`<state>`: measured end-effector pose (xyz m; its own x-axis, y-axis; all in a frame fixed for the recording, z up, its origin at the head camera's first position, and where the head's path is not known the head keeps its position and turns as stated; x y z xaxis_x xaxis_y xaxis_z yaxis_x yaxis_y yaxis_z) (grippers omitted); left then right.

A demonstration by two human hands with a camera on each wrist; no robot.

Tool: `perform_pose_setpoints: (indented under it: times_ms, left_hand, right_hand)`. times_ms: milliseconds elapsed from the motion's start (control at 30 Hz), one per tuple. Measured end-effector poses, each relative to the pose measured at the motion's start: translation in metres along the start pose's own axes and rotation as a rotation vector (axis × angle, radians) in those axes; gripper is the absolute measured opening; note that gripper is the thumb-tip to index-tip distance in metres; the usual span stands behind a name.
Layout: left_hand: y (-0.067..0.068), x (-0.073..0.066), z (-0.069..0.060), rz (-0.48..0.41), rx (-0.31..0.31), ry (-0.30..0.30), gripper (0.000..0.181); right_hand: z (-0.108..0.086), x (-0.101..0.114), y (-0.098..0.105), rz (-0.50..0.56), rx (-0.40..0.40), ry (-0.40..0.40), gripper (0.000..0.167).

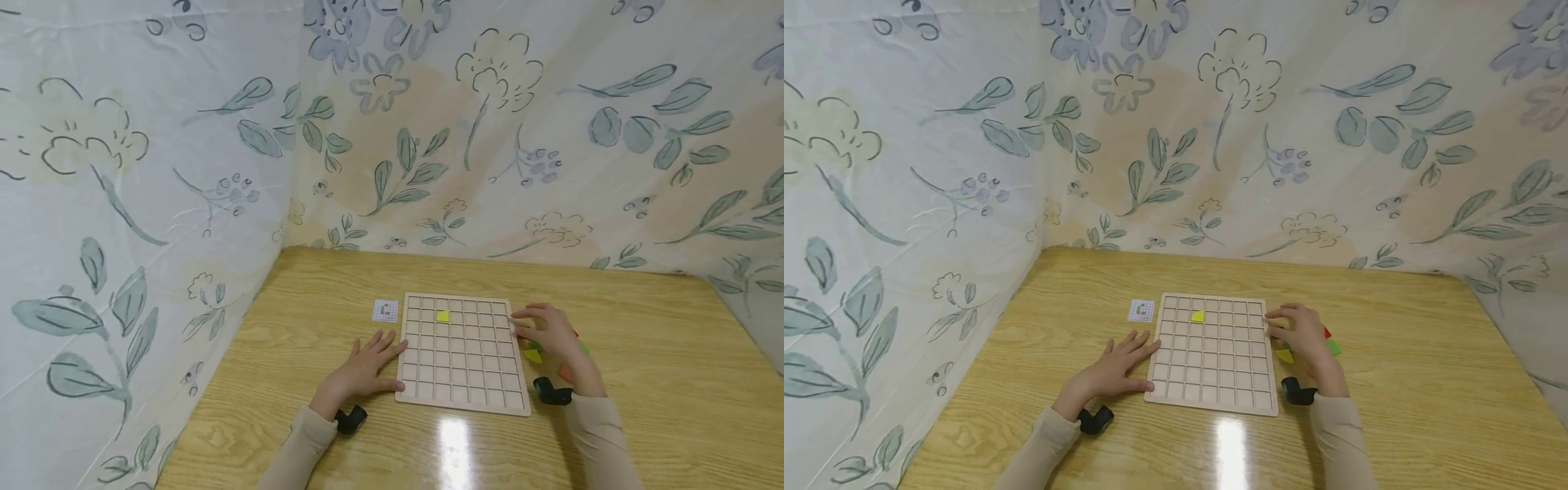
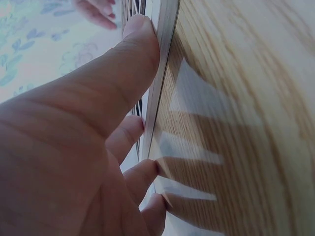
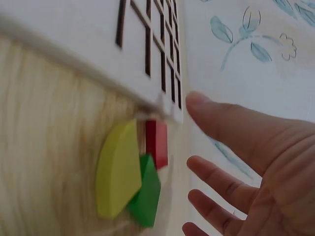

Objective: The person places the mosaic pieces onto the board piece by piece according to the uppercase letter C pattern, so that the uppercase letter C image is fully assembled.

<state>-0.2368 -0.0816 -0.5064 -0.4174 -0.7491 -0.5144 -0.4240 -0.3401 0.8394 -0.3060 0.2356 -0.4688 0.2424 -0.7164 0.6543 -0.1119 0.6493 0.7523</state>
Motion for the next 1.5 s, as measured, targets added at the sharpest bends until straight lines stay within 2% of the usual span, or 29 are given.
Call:
perform_pose_setpoints:
  times_ms: [233,600,900,1200,1500]
  left_hand:
    - [-0.001,0.002,0.001,0.012,0.001,0.002,0.078]
    - [0.0,0.001,0.0,0.004,0.0,-0.003,0.078]
    - [0.002,-0.001,0.0,-0.013,0.003,0.001,0.078]
    - [0.002,-0.002,-0.002,-0.012,0.007,0.005,0.077]
    - [0.001,0.0,-0.001,-0.011,0.008,0.008,0.077]
  right_hand:
    - [-0.006,-0.018,0.002,-0.058,0.009,-0.085,0.028]
    - [-0.01,-0.023,0.003,-0.125,0.023,-0.16,0.028]
    - [-0.007,-0.022,0.001,-0.166,0.013,-0.169,0.03]
    - [-0.008,-0.022,-0.001,-0.149,0.03,-0.185,0.03]
    - [-0.006,-0.022,-0.001,-0.193,0.01,-0.181,0.029]
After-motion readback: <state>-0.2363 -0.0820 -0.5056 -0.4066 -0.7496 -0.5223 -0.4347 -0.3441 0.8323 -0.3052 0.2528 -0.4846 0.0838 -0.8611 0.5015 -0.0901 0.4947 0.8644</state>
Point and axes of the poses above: each hand's wrist, its own z-axis towards the middle knuckle, its own y-axis out of the back of the hand, x = y × z, the point moved 8 cm from there along z, towards the middle knuckle, and after that the axes turned 1 degree about x, right-handed, at the moved point
